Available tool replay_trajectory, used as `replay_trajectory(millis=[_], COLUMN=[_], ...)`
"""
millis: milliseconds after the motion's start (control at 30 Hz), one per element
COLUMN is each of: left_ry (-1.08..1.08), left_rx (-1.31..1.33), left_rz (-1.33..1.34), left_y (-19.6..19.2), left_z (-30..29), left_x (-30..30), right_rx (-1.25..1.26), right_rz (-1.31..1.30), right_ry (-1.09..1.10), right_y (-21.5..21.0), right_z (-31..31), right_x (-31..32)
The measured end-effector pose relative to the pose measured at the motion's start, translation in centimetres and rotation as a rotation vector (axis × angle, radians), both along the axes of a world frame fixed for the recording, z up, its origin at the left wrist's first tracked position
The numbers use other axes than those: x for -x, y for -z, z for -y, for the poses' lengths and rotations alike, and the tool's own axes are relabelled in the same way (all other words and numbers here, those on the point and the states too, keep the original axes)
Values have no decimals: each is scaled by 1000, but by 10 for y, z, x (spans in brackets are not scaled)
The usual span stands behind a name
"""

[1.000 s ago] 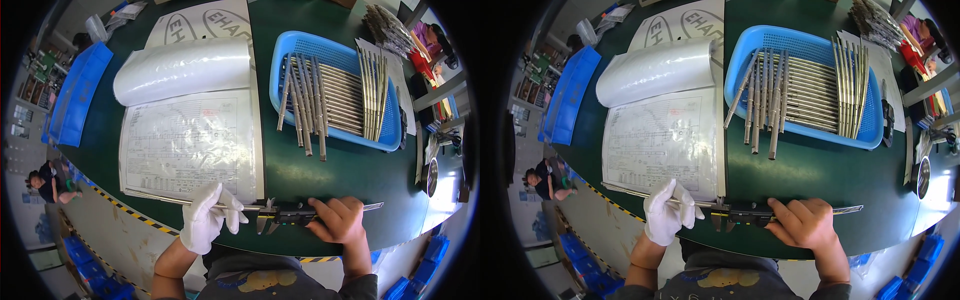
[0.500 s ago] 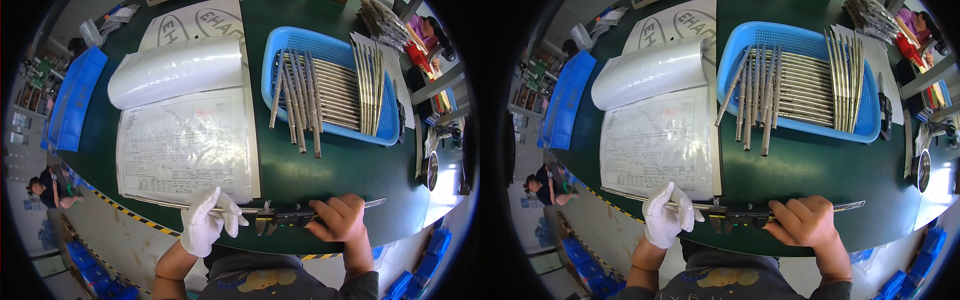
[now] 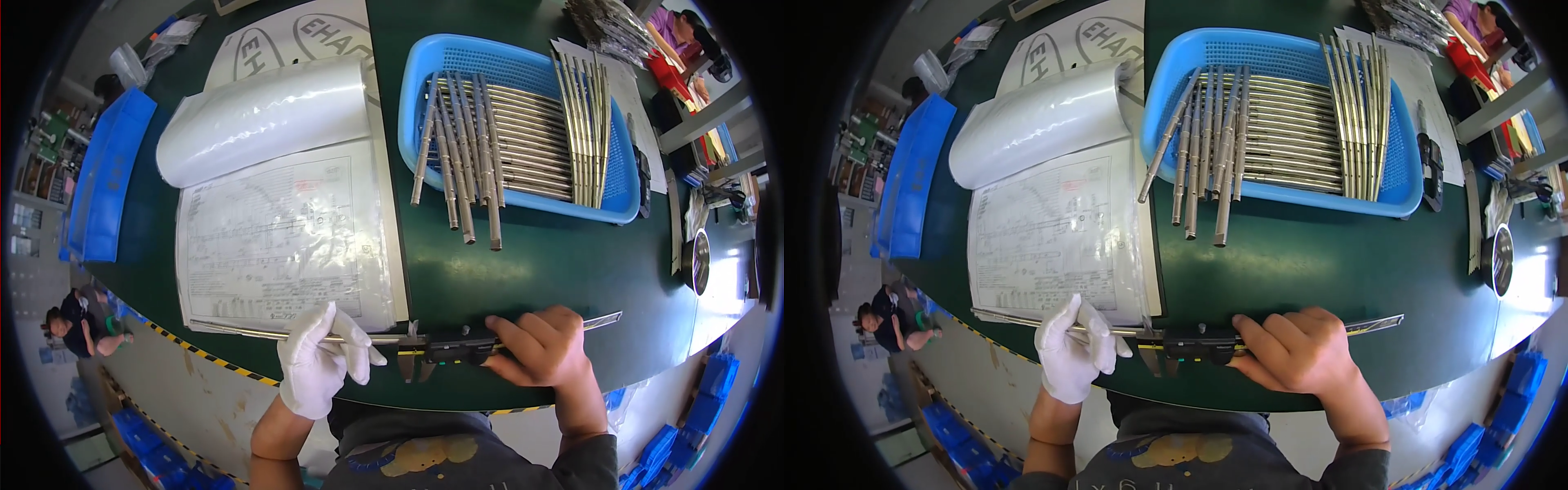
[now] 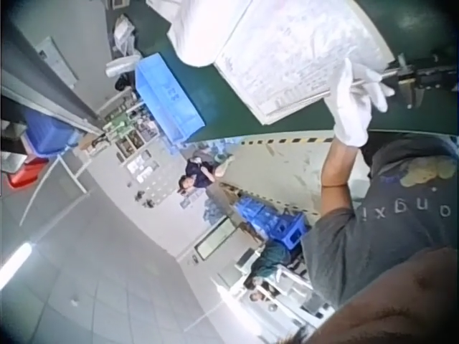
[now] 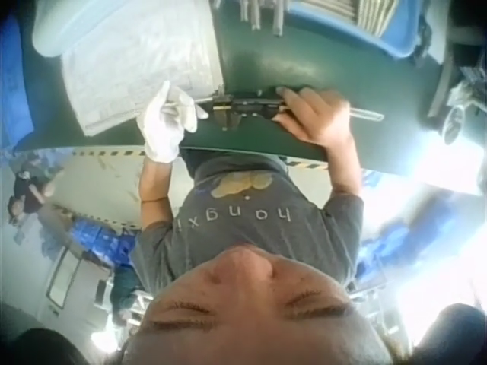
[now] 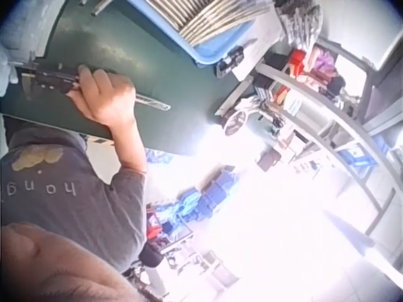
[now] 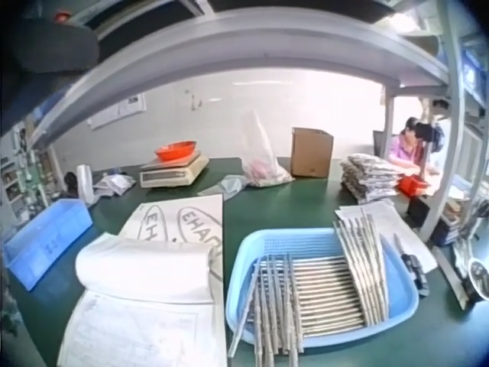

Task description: The recorder uses a digital caliper to measure the dimensions of several metal tubes and checks them against a technical manual.

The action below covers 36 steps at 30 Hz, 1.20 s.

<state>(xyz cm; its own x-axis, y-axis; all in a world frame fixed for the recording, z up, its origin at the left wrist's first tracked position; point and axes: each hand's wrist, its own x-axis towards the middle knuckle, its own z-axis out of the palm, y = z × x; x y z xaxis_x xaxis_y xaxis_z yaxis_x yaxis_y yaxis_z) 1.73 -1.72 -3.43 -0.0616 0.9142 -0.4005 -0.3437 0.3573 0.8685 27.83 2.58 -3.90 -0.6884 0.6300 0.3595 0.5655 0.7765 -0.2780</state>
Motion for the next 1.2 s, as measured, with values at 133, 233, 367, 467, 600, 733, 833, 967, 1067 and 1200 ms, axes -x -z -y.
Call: replay_trajectory(millis=[133, 233, 367, 467, 600, 733, 833, 967, 1067, 1200], left_ry=[-104, -121, 6, 36, 11, -50, -4, -106, -20, 9], left_rx=[41, 29, -114, -168, -134, -119, -95, -52, -56, -49], left_rz=[119, 167, 145, -62, -48, 75, 180, 100, 262, 257], left_y=[2, -2, -8, -9, 0, -2, -3, -5, -2, -4], left_z=[0, 1, 9, 14, 20, 21, 23, 21, 23, 22], left_x=[5, 11, 19, 23, 30, 29, 32, 22, 27, 25], right_rx=[-35, -28, -164, -269, -203, -127, -90, -51, -51, -72], right_rz=[-7, -15, -43, -114, 7, 4, -2, -4, -29, -34], right_ry=[-32, -11, -85, -59, 99, 62, 16, -19, -22, -30], right_y=[3, -3, -3, -2, -3, 1, 0, -4, -2, -1], right_z=[2, 4, 8, 0, 3, 1, 1, 2, 4, 3], right_x=[2, -2, -3, -1, -11, -6, -4, -1, 0, 0])
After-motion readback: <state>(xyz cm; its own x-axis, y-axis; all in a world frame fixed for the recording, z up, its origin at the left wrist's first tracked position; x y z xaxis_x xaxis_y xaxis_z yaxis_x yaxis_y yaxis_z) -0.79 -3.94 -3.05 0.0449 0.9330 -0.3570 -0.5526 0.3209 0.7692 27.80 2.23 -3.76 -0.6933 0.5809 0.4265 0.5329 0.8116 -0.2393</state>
